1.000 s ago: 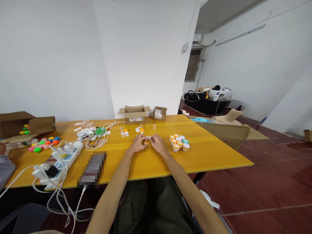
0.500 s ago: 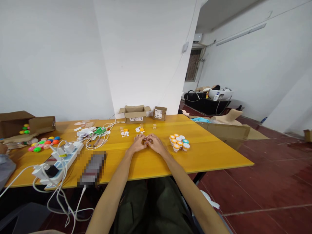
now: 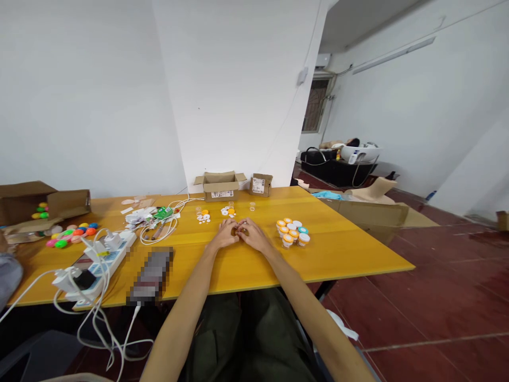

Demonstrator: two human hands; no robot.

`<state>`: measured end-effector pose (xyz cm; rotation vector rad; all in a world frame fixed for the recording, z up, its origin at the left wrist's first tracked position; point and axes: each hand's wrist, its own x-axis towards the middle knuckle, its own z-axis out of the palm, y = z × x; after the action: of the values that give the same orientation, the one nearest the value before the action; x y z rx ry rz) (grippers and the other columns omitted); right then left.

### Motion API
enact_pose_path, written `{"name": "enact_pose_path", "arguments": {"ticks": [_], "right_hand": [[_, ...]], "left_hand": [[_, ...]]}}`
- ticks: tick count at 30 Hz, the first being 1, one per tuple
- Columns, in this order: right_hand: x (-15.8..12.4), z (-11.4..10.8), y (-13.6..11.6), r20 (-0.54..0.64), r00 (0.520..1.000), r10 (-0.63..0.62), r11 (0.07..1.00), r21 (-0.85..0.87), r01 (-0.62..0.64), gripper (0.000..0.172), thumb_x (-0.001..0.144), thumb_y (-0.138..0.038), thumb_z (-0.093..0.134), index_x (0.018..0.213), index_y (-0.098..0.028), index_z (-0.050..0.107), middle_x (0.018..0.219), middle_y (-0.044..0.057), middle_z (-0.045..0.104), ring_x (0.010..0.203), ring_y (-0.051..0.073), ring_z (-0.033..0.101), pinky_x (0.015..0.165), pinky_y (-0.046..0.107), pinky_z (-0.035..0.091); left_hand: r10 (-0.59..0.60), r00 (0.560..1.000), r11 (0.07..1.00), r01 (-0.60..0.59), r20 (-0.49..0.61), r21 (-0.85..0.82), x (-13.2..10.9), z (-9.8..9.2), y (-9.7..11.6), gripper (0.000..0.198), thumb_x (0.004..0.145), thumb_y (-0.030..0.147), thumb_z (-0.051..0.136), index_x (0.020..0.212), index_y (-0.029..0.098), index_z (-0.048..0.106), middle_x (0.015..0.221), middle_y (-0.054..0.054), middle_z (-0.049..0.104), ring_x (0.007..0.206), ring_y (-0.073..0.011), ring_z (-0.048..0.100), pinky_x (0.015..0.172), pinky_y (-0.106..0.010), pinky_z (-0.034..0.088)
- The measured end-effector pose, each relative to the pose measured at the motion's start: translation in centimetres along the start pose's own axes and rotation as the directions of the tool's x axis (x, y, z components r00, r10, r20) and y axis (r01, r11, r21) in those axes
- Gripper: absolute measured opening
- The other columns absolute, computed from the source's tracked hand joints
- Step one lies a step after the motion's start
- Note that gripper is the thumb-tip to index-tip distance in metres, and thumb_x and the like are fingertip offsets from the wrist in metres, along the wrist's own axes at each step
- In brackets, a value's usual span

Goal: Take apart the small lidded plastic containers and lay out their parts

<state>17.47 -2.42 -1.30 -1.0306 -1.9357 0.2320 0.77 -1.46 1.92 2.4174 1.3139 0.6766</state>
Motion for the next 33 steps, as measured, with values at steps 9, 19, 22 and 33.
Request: {"name": "enact_pose_path", "arguments": {"ticks": [9, 19, 22, 33], "right_hand": [[0.0, 0.3, 0.6, 0.006, 1.0, -0.007, 1.0, -0.006, 0.007, 0.011, 0.081, -0.014, 0.067, 0.082, -0.024, 0.071, 0.105, 0.005, 0.064, 0.1, 0.02, 0.062, 0.091, 0.035, 0.051], [0.1, -0.2, 0.0, 0.032, 0.999, 0.033, 0.999, 0.035, -0.034, 0.014, 0.079, -0.01, 0.064, 0.078, -0.024, 0.07, 0.104, 0.005, 0.064, 0.1, 0.02, 0.063, 0.092, 0.036, 0.051], [0.2, -0.3, -0.1, 0.046, 0.998, 0.034, 0.998, 0.058, -0.036, 0.014, 0.079, -0.01, 0.065, 0.078, -0.023, 0.07, 0.104, 0.005, 0.065, 0.101, 0.019, 0.063, 0.093, 0.036, 0.051], [0.3, -0.5, -0.7, 0.04, 0.999, 0.027, 0.997, 0.068, -0.029, 0.016, 0.079, -0.008, 0.063, 0.075, -0.023, 0.068, 0.103, 0.004, 0.066, 0.101, 0.019, 0.063, 0.092, 0.034, 0.051]], "left_hand": [[0.007, 1.0, 0.999, -0.006, 0.014, -0.043, -0.1, -0.3, 0.2, 0.027, 0.073, 0.02, 0.063, 0.098, 0.025, 0.071, 0.121, -0.005, 0.06, 0.118, -0.0287, 0.05, 0.108, -0.046, 0.039], [0.047, 0.999, 0.994, -0.047, -0.003, -0.1, 0.0, -0.2, 0.0, 0.023, 0.071, 0.018, 0.065, 0.091, 0.025, 0.072, 0.117, -0.005, 0.061, 0.115, -0.028, 0.052, 0.108, -0.045, 0.041], [0.051, 0.999, 0.992, -0.051, 0.002, -0.115, 0.0, -0.2, -0.1, 0.026, 0.071, 0.019, 0.065, 0.094, 0.026, 0.073, 0.116, -0.005, 0.061, 0.115, -0.0278, 0.052, 0.109, -0.045, 0.041], [0.063, 0.998, 0.994, -0.061, 0.019, -0.089, -0.2, -0.4, 0.3, 0.021, 0.075, 0.019, 0.063, 0.094, 0.023, 0.073, 0.119, -0.006, 0.061, 0.117, -0.0276, 0.053, 0.108, -0.044, 0.043]]}}
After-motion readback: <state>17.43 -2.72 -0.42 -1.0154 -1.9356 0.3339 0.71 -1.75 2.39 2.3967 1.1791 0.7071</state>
